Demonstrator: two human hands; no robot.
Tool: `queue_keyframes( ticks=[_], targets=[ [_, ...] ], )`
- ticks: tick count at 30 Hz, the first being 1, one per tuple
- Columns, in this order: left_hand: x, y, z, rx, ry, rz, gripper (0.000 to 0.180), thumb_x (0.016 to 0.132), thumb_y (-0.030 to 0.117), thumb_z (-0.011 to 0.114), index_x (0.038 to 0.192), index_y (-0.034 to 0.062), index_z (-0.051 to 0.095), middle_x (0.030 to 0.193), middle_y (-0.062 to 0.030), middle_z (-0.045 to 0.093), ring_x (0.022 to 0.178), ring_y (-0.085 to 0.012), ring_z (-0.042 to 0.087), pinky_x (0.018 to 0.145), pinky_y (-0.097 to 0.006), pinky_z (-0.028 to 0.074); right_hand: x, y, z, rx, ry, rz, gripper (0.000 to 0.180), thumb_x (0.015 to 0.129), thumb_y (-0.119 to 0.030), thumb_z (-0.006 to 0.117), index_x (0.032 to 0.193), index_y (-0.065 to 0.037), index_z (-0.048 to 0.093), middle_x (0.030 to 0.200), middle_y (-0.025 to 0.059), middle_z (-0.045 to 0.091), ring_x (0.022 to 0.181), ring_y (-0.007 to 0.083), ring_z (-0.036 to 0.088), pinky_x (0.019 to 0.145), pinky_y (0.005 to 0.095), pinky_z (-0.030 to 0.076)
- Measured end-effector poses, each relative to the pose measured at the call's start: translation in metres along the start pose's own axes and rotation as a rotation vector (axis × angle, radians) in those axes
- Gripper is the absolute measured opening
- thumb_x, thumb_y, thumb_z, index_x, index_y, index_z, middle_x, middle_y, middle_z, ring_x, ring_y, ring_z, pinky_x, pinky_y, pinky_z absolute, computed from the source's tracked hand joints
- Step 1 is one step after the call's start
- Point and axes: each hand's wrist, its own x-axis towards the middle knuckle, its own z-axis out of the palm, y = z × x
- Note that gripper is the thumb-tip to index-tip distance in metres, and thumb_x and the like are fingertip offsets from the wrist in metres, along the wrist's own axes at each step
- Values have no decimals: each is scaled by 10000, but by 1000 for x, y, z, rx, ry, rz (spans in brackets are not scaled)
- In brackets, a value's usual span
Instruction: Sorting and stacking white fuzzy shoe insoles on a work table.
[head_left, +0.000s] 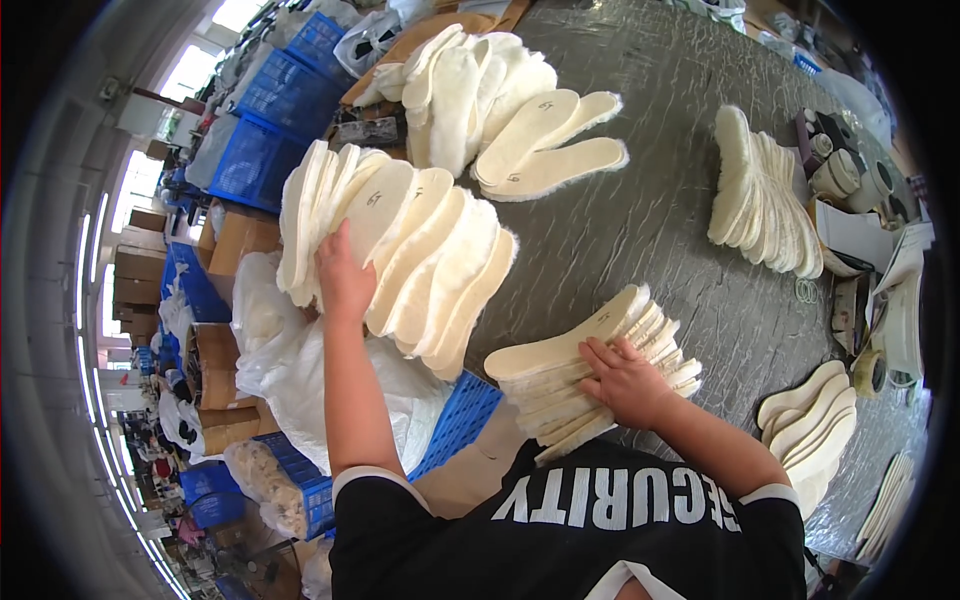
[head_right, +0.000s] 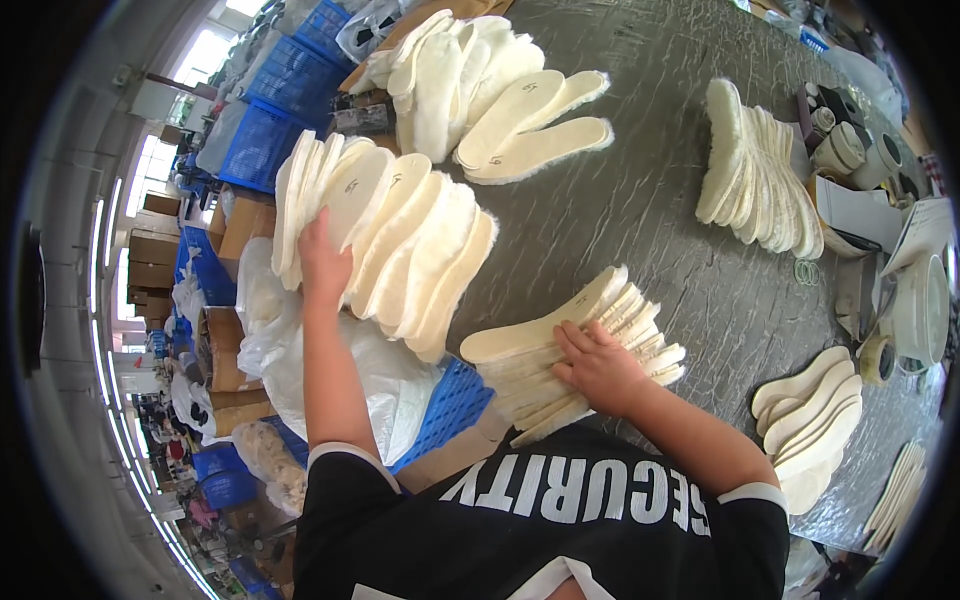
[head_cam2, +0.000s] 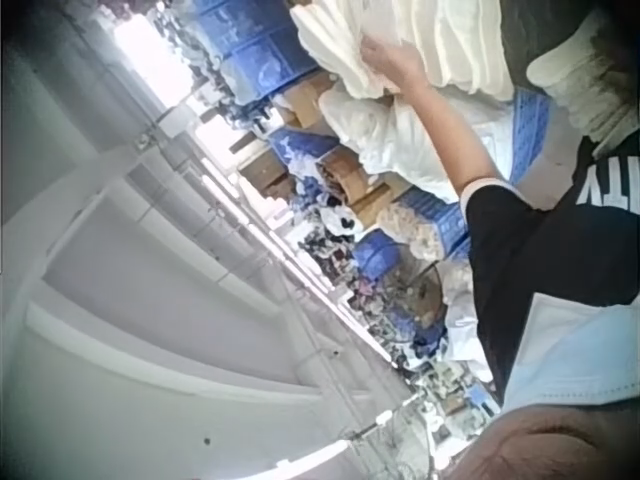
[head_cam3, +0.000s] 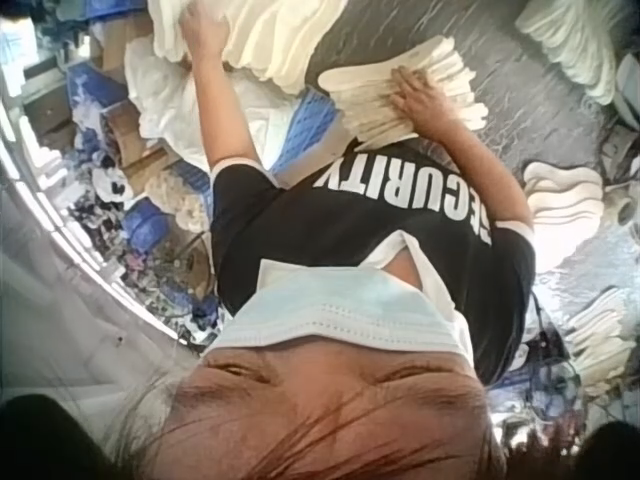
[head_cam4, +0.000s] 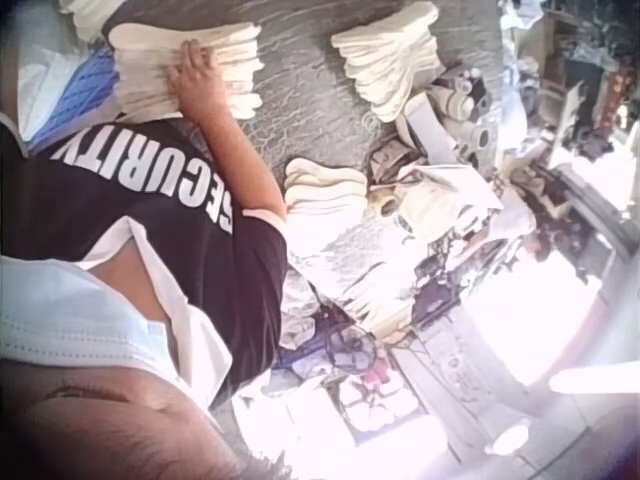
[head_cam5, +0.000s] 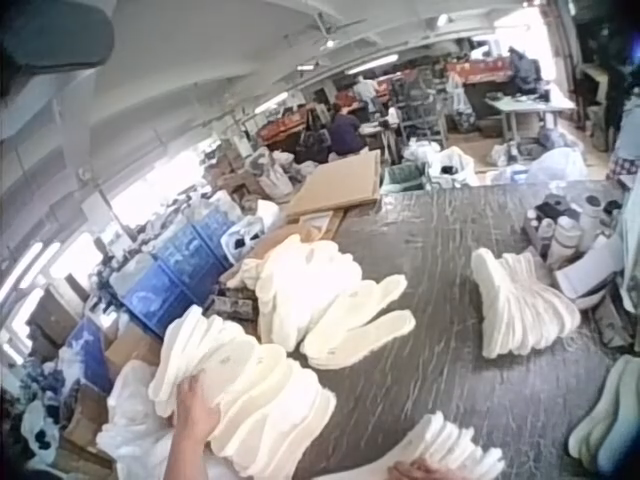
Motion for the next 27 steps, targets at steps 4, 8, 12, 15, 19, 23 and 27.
queue_keyframes(
  ticks=[4,8,12,15,19,23,27],
  targets=[
    [1,-12,24,317,-78,-29,858,709,33,682,1457,130,272,1255,-194,466,1153,-400,457,991,-450,383,2,-2,2,24,21,-3,284,827,-220,524,1091,-164,614,1410,173,427,1352,286,336,1108,441,182],
    [22,-15,22,362,-232,-65,884,725,50,648,1484,160,207,1239,-208,472,1132,-395,478,960,-445,411,1,-2,-2,23,17,-4,264,827,-219,521,1068,-158,610,1405,177,431,1350,289,339,1105,437,188],
    [32,-26,15,247,-189,35,841,737,47,601,1481,173,229,1213,-202,494,1106,-376,519,926,-433,446,0,-1,1,7,49,0,267,831,-219,516,1072,-156,610,1399,183,437,1351,292,339,1099,435,197],
    [34,-24,9,297,-228,44,826,737,34,579,1479,171,241,1184,-190,531,1085,-367,540,915,-427,453,-1,-1,3,14,62,-5,272,827,-215,522,1079,-156,607,1399,188,435,1351,293,340,1098,435,199],
    [44,-8,-7,302,-321,-128,791,725,-9,542,1461,146,295,1159,-200,590,1060,-375,570,912,-424,455,-1,-1,-1,49,15,-21,300,811,-196,547,1103,-146,591,1406,202,418,1352,294,339,1096,436,203],
    [36,41,-26,-378,-354,98,672,698,-33,529,1360,40,439,1162,-173,627,1038,-313,624,890,-360,479,-2,0,8,57,38,-4,311,801,-189,561,1106,-131,579,1412,212,408,1354,296,338,1094,437,208],
    [9,88,24,-941,-1141,-151,654,667,11,659,1296,-22,484,1138,-126,627,1019,-218,607,897,-355,476,-2,0,7,25,79,0,281,804,-194,551,1075,-125,579,1407,212,414,1342,299,357,1090,438,218]
  ],
)
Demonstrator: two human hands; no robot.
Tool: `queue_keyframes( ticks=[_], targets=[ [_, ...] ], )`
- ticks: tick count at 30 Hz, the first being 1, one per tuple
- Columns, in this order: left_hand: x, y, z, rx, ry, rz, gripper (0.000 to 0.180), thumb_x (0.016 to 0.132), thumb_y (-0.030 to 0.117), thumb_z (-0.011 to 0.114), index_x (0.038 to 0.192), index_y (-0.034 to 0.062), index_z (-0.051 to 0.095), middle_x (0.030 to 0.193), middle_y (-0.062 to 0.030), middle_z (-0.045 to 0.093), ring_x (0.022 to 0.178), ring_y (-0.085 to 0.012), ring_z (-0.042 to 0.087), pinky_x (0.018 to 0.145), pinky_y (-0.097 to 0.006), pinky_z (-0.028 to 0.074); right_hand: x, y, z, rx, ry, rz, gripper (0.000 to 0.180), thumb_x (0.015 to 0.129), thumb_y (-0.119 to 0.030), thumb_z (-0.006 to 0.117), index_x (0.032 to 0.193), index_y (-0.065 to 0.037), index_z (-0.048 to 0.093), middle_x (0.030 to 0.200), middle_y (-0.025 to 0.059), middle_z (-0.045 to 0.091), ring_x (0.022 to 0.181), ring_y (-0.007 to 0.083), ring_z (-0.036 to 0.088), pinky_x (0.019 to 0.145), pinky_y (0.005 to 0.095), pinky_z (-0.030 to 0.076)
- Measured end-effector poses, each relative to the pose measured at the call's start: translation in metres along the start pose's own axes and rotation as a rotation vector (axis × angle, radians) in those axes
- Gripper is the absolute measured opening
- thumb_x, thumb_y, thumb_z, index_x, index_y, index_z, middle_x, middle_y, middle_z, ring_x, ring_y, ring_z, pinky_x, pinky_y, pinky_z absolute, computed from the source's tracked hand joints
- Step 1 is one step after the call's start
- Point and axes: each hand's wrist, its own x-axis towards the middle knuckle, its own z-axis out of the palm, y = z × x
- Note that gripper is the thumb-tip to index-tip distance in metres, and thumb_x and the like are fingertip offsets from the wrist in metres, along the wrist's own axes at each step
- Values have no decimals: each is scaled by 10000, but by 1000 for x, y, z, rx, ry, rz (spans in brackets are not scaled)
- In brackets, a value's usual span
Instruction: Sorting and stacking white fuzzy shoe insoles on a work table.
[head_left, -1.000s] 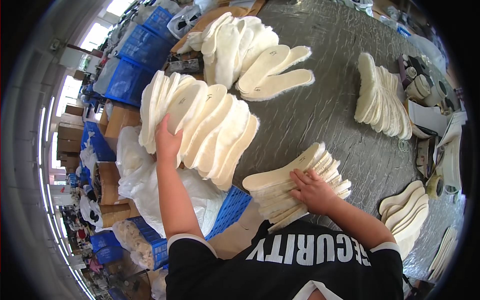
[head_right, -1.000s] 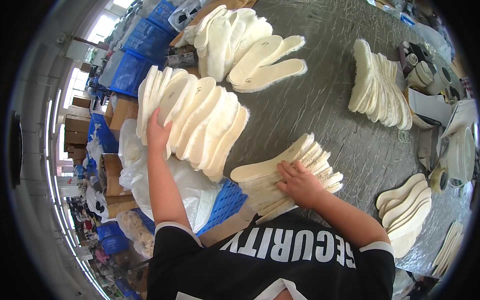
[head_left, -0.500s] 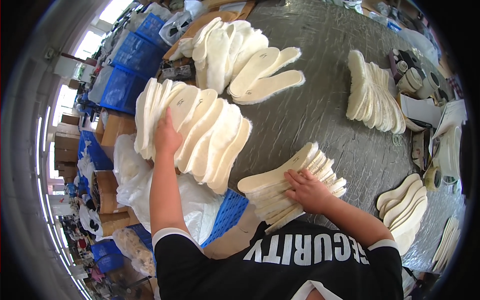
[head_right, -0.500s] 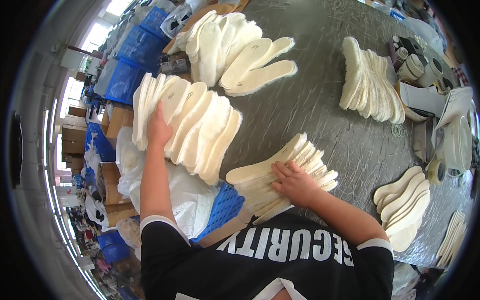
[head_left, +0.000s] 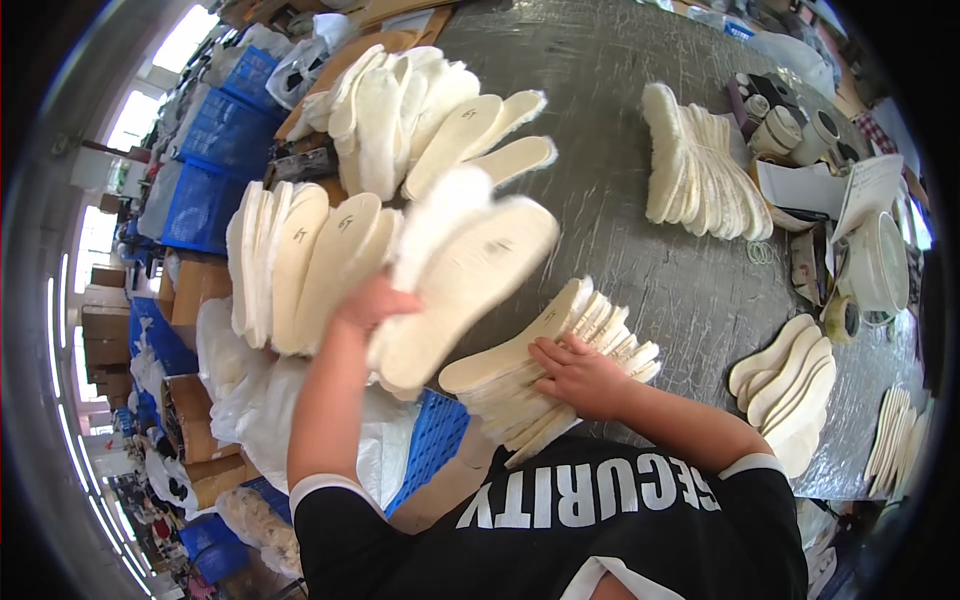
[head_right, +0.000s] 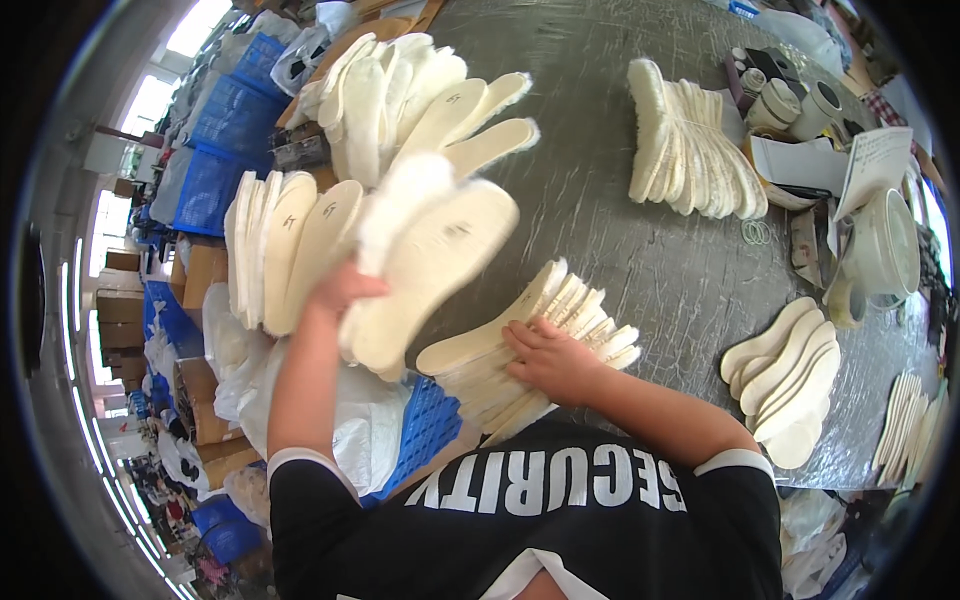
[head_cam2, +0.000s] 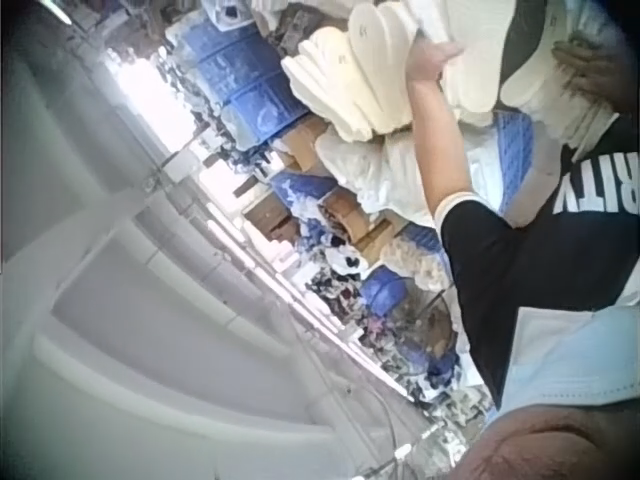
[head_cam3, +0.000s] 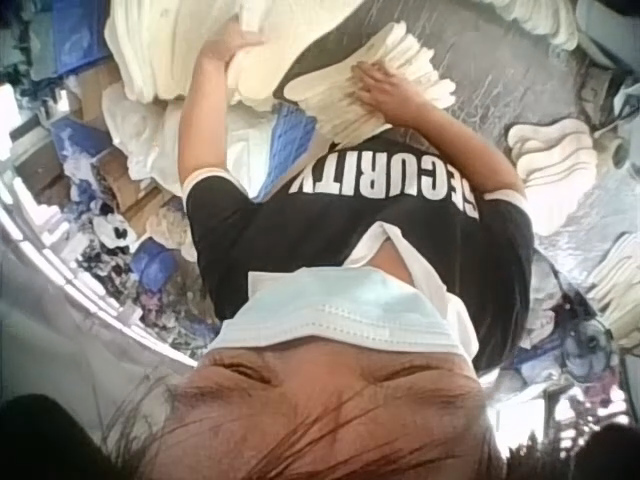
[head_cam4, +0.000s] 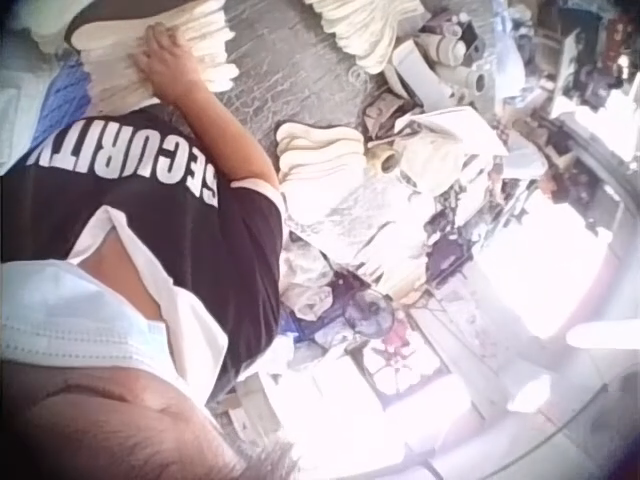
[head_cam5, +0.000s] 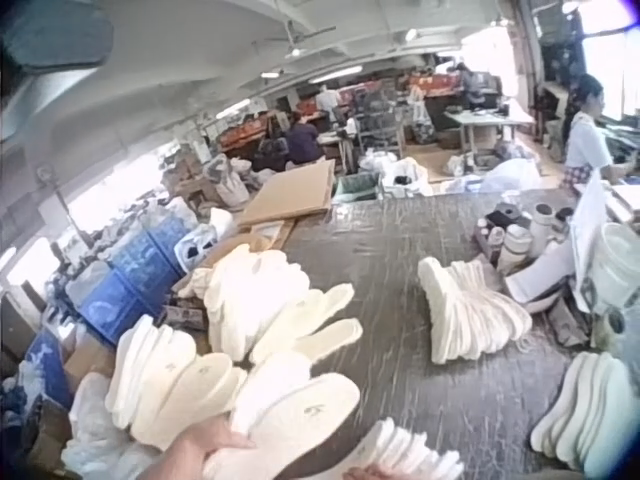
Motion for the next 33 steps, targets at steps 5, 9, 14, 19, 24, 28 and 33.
queue_keyframes(
  ticks=[5,9,14,19,24,28,33],
  targets=[
    [74,-68,70,-211,-512,-87,706,662,48,713,1328,25,480,1194,-107,603,1078,-210,576,955,-356,443,9,-2,-3,24,-68,-47,277,815,-222,543,1072,-141,606,1371,193,458,1327,287,375,1077,433,237],
    [86,-64,93,425,-376,29,763,690,187,772,1355,16,439,1261,-155,574,1180,-262,533,1011,-358,401,4,-4,0,-25,28,-8,309,818,-235,542,1109,-155,610,1374,175,465,1337,279,370,1079,437,235],
    [69,-72,126,430,28,460,585,844,179,639,1372,49,424,1282,-202,539,1186,-323,519,1018,-371,383,4,-2,5,-9,2,-3,279,815,-254,539,1064,-158,620,1399,183,445,1355,274,353,1061,431,243],
    [53,-71,112,691,-47,484,538,877,248,625,1343,42,451,1247,-211,535,1137,-372,522,993,-395,397,2,-3,3,3,46,-10,282,839,-266,519,1078,-160,624,1387,164,468,1359,267,346,1062,429,243],
    [46,-59,129,678,37,523,494,913,304,568,1323,54,454,1218,-219,555,1103,-384,543,938,-411,437,5,-1,4,-53,46,5,275,842,-296,515,1068,-187,628,1378,155,476,1352,261,352,1051,437,247],
    [50,-61,137,640,67,305,436,932,273,524,1305,54,466,1014,-222,640,940,-420,606,792,-444,499,8,-9,10,-51,131,37,274,843,-301,511,1064,-192,632,1394,152,456,1348,265,357,1039,467,263],
    [47,-75,142,467,-46,330,426,924,285,548,1289,75,487,1071,-220,635,995,-415,598,834,-434,491,-5,-32,14,-114,210,250,354,826,-302,487,1135,-202,628,1472,117,365,1381,250,327,1084,604,182]
  ],
)
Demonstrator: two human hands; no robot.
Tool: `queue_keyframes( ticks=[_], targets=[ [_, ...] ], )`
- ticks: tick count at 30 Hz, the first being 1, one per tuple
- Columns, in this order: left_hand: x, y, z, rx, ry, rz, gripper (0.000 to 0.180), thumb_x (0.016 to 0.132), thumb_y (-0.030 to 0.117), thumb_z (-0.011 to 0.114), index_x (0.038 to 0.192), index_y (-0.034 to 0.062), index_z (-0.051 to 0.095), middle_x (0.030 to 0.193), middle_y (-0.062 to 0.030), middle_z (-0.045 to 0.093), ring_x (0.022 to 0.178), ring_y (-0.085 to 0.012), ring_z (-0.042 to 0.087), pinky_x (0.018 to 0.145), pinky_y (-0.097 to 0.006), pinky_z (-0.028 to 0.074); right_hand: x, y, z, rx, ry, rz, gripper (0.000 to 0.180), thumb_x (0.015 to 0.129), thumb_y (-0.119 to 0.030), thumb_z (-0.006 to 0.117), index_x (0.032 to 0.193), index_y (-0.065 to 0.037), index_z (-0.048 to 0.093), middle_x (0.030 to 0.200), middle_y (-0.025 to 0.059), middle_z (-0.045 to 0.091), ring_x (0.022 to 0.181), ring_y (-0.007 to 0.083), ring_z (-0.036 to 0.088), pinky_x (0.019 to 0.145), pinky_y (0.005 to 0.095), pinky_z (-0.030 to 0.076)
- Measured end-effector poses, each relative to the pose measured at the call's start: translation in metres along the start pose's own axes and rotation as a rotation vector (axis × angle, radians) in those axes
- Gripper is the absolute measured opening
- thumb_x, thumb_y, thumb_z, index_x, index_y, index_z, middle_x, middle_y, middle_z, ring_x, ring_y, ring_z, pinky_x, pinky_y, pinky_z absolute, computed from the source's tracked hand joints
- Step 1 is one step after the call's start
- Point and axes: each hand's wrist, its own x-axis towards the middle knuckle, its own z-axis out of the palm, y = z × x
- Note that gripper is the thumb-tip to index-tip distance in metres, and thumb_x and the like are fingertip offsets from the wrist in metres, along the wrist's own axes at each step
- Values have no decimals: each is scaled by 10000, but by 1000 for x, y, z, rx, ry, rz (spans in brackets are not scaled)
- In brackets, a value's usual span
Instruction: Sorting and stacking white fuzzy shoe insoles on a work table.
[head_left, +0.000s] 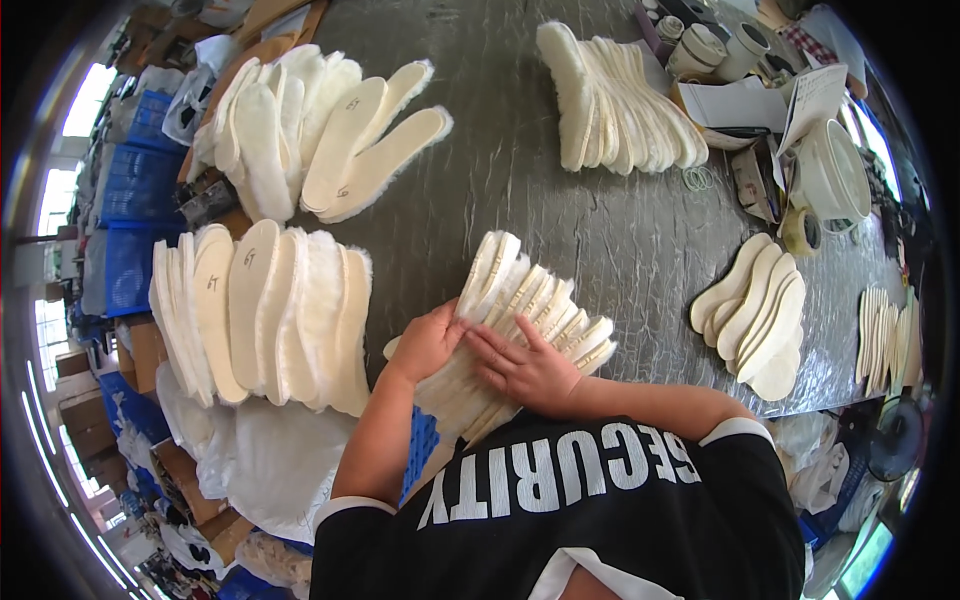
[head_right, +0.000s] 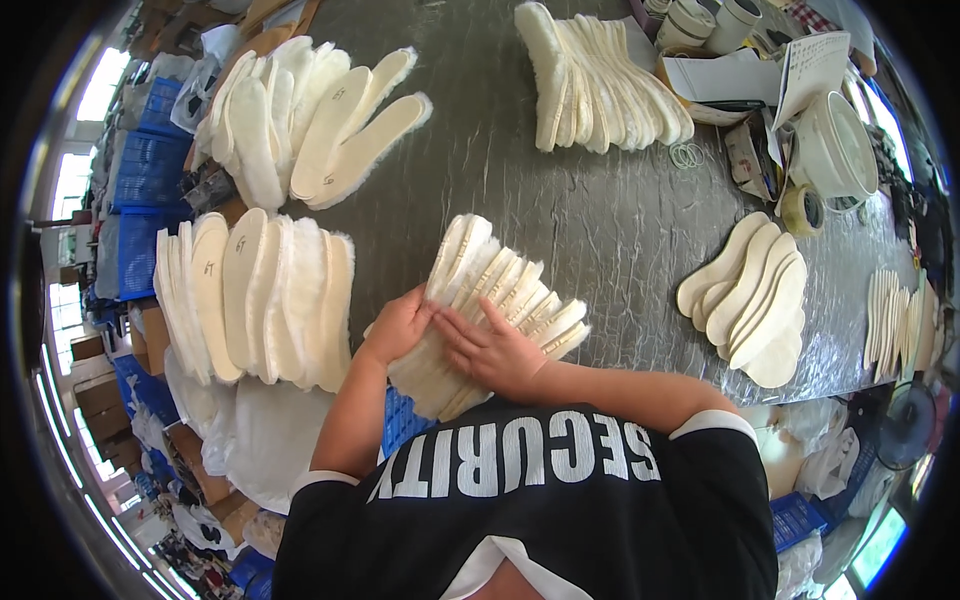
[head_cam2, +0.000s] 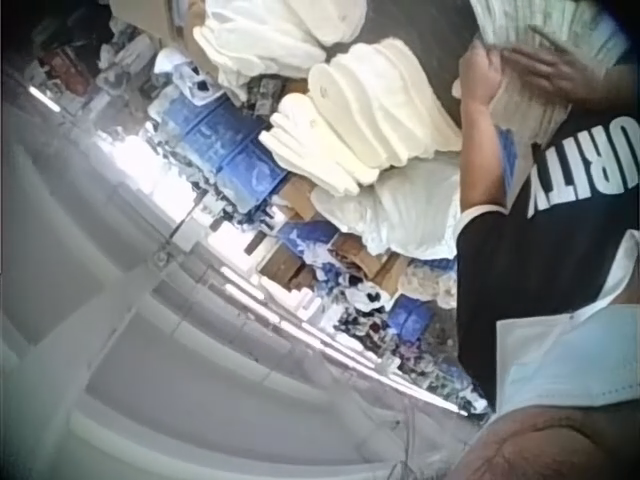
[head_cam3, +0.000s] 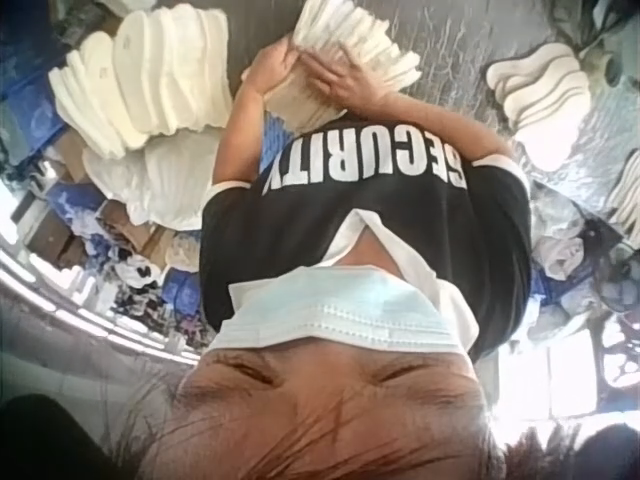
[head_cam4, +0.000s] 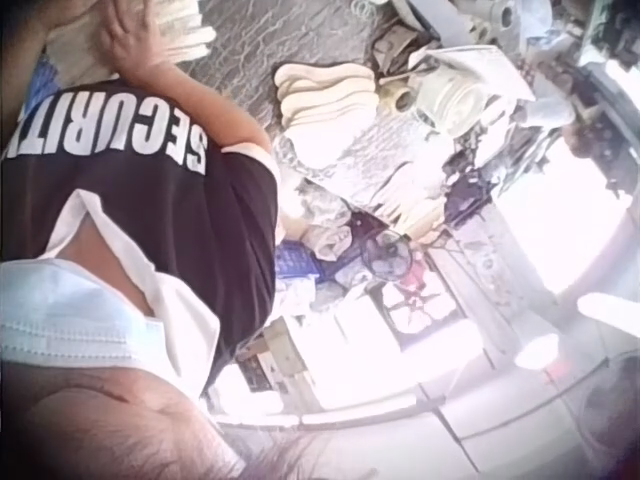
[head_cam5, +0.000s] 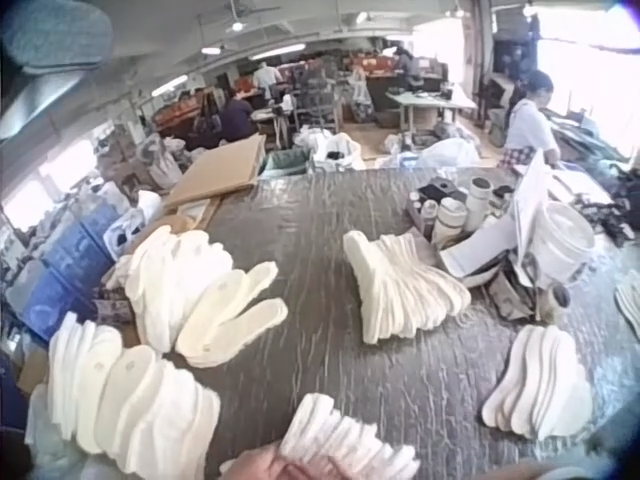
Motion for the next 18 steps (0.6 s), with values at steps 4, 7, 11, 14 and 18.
queue_keyframes(
  ticks=[4,7,11,14,18],
  targets=[
    [-2,20,-13,23,-45,-88,646,776,399,726,1281,68,498,1122,-198,638,1076,-383,591,894,-410,475,-14,-4,4,56,41,154,403,812,-280,502,1188,-186,612,1472,73,375,1389,232,321,1102,613,153],
    [-1,14,-15,21,-68,-104,688,744,402,756,1284,66,494,1128,-203,637,1078,-370,598,898,-398,475,-17,-7,6,82,72,195,406,822,-269,496,1199,-156,594,1450,84,392,1393,244,311,1099,619,165],
    [-1,14,-17,-5,-78,-83,671,752,374,753,1283,56,493,1122,-213,636,1071,-367,603,899,-389,475,-21,-9,6,30,95,229,394,816,-270,504,1186,-173,596,1419,69,418,1378,227,334,1090,616,190],
    [-1,6,-12,-73,-42,-43,637,783,361,722,1284,45,487,1097,-215,644,1061,-364,609,892,-380,478,-26,-10,7,44,106,238,386,810,-268,511,1175,-183,602,1405,54,426,1373,228,341,1085,614,203],
    [0,1,-10,72,39,-22,589,839,333,659,1305,35,454,1048,-228,652,1005,-384,622,847,-402,492,-32,-14,10,44,115,262,386,801,-267,516,1167,-189,608,1394,40,429,1377,229,333,1084,612,206]
  ],
)
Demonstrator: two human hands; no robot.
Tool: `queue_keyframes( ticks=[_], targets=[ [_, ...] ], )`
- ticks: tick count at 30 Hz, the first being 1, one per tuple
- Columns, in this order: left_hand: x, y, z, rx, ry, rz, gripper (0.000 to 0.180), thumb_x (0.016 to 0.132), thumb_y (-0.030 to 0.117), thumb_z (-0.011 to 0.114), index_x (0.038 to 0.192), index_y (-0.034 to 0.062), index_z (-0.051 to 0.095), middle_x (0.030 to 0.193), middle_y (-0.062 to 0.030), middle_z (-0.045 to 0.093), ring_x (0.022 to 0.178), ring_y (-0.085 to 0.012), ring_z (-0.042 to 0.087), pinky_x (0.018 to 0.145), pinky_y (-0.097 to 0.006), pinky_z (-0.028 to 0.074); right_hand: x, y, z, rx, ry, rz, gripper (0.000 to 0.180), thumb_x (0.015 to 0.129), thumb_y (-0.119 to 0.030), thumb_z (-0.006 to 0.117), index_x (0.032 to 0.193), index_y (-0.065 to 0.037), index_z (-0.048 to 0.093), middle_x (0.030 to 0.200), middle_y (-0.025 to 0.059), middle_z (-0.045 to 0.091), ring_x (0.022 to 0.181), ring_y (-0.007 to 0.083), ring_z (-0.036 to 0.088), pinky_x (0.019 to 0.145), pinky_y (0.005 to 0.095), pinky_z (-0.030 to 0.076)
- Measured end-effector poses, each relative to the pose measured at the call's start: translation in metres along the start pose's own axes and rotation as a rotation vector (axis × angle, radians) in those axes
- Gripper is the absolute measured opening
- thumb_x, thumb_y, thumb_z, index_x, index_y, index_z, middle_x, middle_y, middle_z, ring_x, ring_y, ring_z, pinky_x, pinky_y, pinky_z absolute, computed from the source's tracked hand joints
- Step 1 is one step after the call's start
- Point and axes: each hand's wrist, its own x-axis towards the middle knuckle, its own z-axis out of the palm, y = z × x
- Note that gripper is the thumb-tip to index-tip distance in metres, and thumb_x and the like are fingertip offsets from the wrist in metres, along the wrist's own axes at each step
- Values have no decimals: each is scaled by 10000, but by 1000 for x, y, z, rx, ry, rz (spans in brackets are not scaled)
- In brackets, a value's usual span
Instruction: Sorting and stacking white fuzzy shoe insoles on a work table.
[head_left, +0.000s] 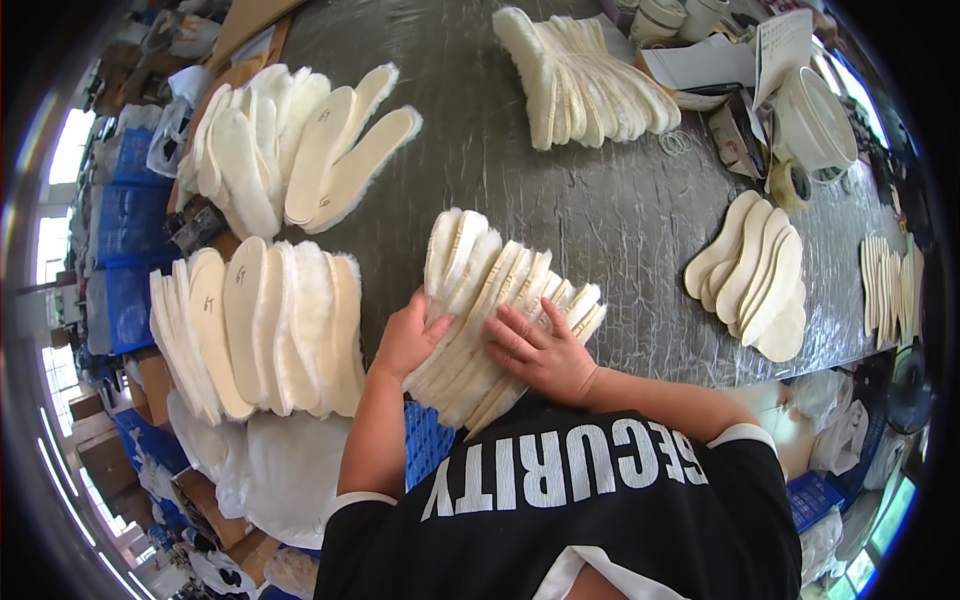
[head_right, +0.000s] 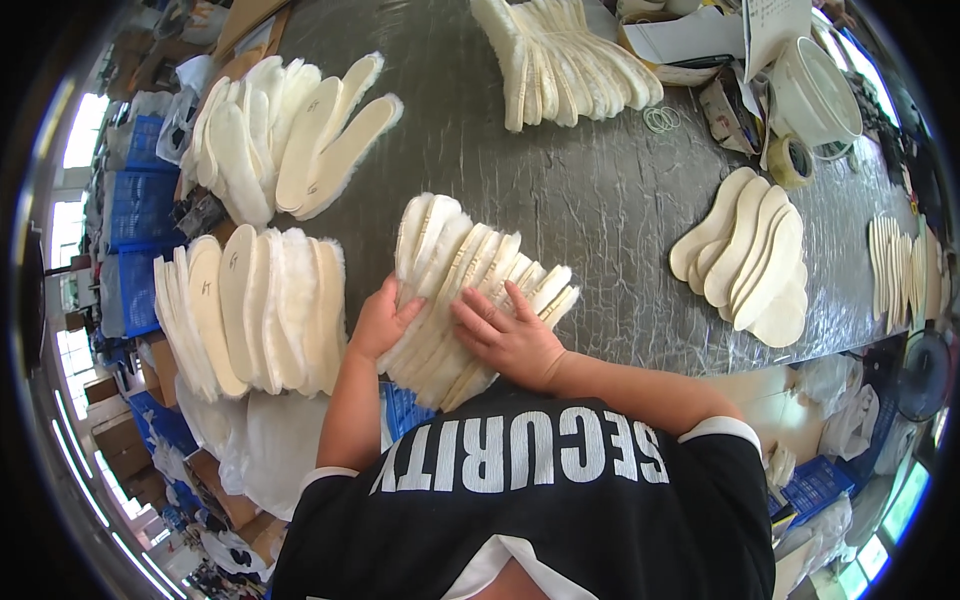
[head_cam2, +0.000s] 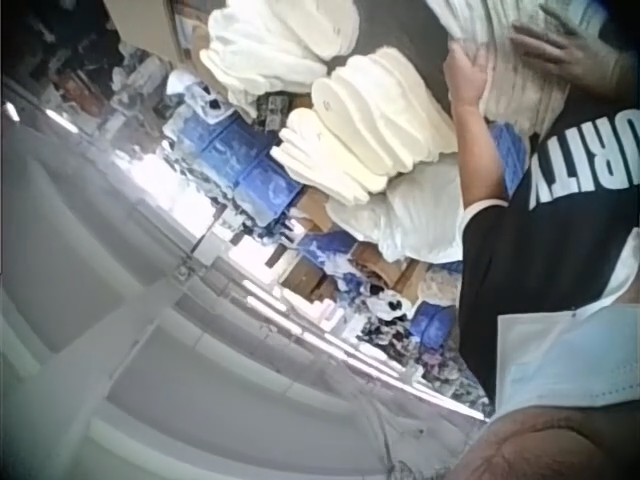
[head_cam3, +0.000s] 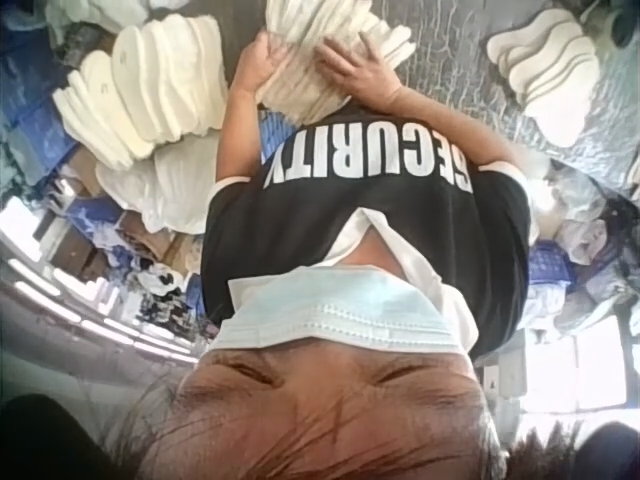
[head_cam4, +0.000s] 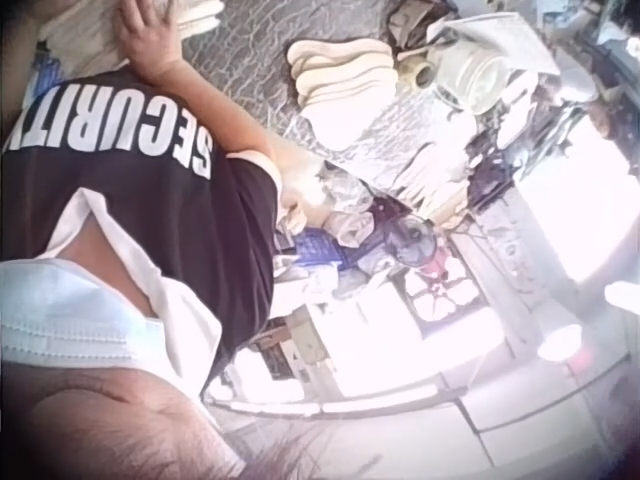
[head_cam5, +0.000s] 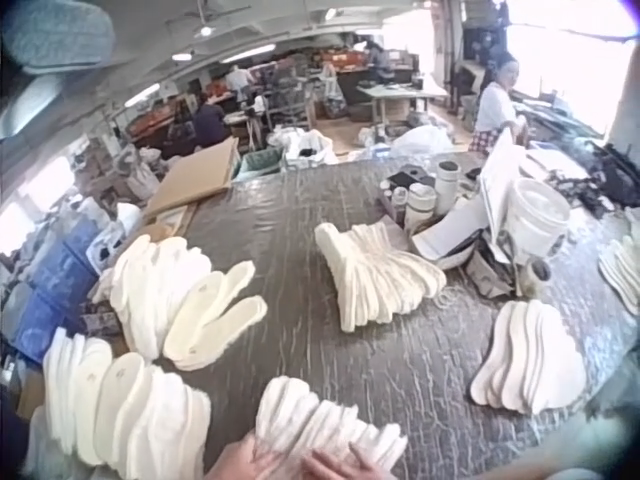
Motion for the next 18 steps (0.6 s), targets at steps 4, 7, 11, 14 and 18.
queue_keyframes(
  ticks=[4,7,11,14,18],
  targets=[
    [1,-2,-1,68,-2,24,555,864,311,628,1306,30,442,1025,-237,652,966,-400,625,813,-420,498,-7,-5,6,8,51,49,394,789,-265,521,1166,-196,610,1335,32,455,1360,229,349,1085,612,207],
    [1,-4,0,31,13,34,543,863,311,632,1290,26,453,1022,-230,656,970,-391,628,816,-412,499,-11,-6,10,-7,91,51,390,783,-263,524,1158,-198,612,1293,32,476,1328,228,382,1086,608,207],
    [1,-6,2,10,29,66,527,863,303,634,1275,21,462,1020,-226,658,970,-382,633,813,-406,499,-12,-6,10,-10,112,53,360,772,-254,535,1115,-178,615,1260,35,515,1297,224,409,1088,596,208],
    [2,-7,2,-4,12,51,509,860,295,639,1250,12,476,1026,-224,658,978,-376,633,813,-398,497,-9,-7,9,-44,101,57,282,780,-251,549,1052,-212,613,1255,9,536,1245,189,460,1081,568,214],
    [2,-5,1,17,11,28,495,855,293,641,1223,-2,489,1023,-218,661,978,-364,638,817,-386,492,-9,-8,11,-59,126,71,260,774,-250,555,1025,-210,610,1264,12,540,1246,189,454,1090,563,180]
  ],
)
